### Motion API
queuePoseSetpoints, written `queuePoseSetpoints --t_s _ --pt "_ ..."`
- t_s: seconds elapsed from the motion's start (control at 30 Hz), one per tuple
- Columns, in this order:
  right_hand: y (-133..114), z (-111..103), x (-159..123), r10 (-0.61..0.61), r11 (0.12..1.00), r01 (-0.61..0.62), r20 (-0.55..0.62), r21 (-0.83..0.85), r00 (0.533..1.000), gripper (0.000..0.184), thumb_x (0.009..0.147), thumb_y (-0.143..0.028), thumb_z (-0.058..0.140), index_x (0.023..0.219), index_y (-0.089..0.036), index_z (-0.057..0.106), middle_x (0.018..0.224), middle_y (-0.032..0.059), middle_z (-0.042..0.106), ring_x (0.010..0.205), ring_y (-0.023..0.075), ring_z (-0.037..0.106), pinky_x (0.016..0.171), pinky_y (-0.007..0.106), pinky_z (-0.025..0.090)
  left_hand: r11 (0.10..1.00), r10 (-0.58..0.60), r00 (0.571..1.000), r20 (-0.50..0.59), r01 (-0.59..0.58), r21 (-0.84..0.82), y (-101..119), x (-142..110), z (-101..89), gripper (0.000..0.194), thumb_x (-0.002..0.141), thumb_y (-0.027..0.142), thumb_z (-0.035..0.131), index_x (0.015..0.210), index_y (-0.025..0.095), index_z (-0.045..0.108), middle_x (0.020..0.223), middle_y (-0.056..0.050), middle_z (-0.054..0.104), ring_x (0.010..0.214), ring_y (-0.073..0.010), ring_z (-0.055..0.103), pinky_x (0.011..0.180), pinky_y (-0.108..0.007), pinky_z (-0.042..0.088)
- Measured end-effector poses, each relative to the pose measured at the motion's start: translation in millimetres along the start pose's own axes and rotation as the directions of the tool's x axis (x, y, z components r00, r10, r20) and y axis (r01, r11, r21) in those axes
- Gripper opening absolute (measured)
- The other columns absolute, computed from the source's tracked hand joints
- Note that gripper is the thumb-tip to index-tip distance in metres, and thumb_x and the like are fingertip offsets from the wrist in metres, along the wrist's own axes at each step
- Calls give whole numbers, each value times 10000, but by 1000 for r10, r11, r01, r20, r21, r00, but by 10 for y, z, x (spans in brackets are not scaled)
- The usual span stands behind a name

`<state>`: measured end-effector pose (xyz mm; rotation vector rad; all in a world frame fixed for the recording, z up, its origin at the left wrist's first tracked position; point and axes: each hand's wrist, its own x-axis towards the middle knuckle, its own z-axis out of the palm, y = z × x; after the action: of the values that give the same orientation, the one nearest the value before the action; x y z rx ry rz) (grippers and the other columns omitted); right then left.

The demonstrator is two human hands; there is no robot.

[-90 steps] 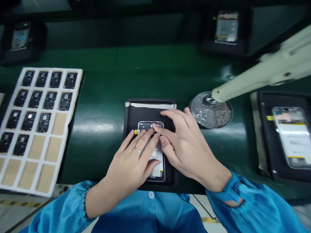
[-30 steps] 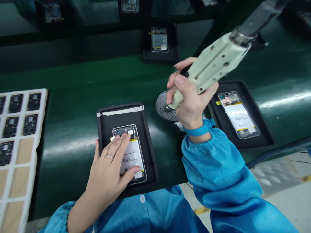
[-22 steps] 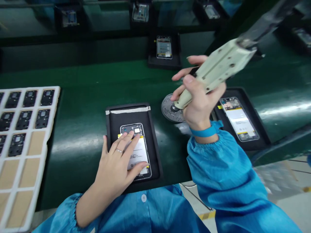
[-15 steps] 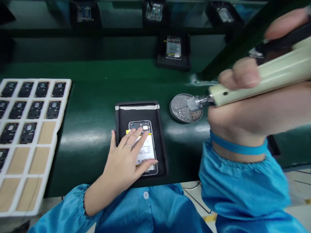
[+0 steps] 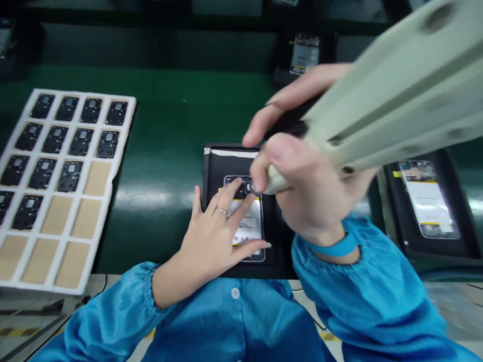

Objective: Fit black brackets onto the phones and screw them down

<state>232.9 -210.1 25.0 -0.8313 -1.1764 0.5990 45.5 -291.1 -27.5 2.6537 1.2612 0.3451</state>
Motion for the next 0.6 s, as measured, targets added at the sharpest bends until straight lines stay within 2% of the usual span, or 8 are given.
queuePoseSetpoints --t_s 0.1,0.2,0.3,0.43,0.6 --pt "171 162 -86 -103 994 100 67 47 992 309 904 -467 1058 1104 -311 883 1068 36 743 735 192 706 332 256 446 1000 -6 1000 -25 6 -2 3 -2 10 900 1180 857 693 1850 257 670 1941 -224 625 1779 -462 643 1395 -858 612" --pt "200 146 -142 -29 999 31 89 -23 996 312 944 -560 1080 1117 -365 908 1112 36 744 794 212 740 363 281 485 1000 0 1000 -26 0 -2 11 1 9 888 1181 864 678 1827 256 696 1940 -209 629 1787 -455 633 1393 -862 616" --pt "148 80 -160 37 997 -27 125 -76 992 367 932 -658 1103 1100 -400 904 1153 41 723 824 241 752 379 321 509 1000 1 1000 -28 -1 -3 16 5 10 888 1150 866 736 1804 265 724 1928 -198 646 1777 -473 637 1381 -871 624" --pt "139 31 -170 54 995 -41 142 -94 988 335 969 -646 1070 1131 -410 896 1218 58 710 862 281 760 396 370 527 1000 6 999 -45 -6 -4 17 7 24 885 1157 873 715 1782 247 741 1924 -205 649 1760 -468 655 1366 -875 635" --pt "210 14 -192 63 993 -48 143 -105 988 326 985 -658 1037 1159 -428 884 1216 53 724 854 271 747 390 334 498 1000 3 999 -48 -4 -10 20 11 46 865 1162 875 707 1767 258 753 1913 -213 658 1753 -472 663 1353 -878 643"
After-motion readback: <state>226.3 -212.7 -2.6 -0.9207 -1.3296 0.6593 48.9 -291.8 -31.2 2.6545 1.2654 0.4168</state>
